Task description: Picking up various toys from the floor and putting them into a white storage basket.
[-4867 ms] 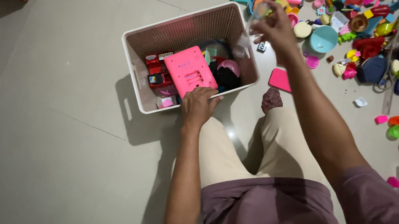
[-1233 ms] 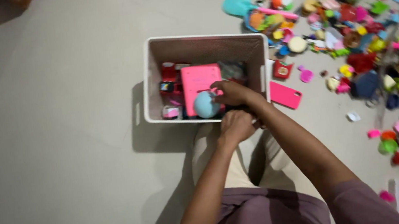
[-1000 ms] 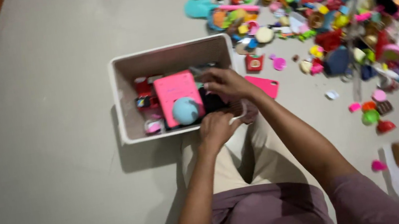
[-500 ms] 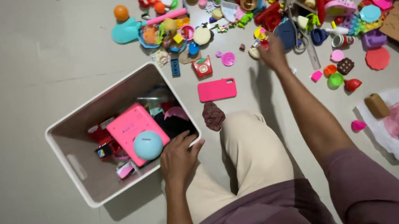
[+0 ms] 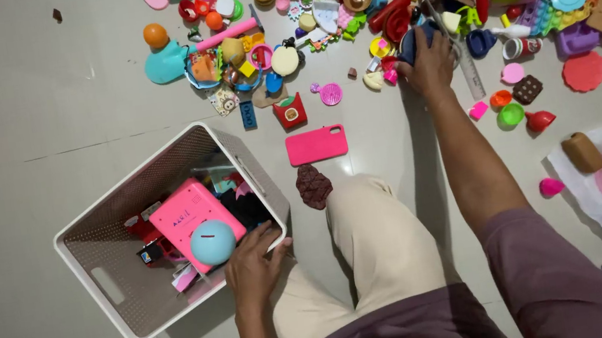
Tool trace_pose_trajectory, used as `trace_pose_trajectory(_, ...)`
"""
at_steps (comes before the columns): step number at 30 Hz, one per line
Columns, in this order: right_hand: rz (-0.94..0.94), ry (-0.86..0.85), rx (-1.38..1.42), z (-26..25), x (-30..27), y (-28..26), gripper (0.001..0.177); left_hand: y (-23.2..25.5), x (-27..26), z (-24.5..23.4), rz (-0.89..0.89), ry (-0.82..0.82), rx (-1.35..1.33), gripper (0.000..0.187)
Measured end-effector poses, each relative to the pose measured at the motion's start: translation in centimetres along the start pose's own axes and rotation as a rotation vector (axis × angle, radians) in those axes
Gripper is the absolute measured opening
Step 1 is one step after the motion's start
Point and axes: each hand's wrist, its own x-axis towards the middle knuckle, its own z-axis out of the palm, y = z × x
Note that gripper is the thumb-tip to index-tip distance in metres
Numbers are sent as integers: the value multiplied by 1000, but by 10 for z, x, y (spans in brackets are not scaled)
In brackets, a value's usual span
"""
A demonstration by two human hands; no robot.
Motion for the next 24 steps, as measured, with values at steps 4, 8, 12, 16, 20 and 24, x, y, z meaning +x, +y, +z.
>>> trace_pose_trajectory(4,-64,65,-30,-12,-7,5,91,1,2,2,47,33,18,31)
trace_pose_trajectory(8,-112,167,70,-14,-18,16,64,2,0,1,-15,7,17,31)
trace_pose_trajectory(12,46,398,401,-27,-31,19,39,-2,-2,2,9,12,31,32)
trace_pose_trajectory(16,30,571,499,-36,-45,32,56,-5,-6,5,34,68,19,32)
trace_pose_trajectory(20,-27,364,516,19,-31,81,54,-6,-7,3,32,46,8,33)
trace_pose_trajectory(24,237,164,1150,49,-20,81,46,-11,-7,9,45,56,-1,34)
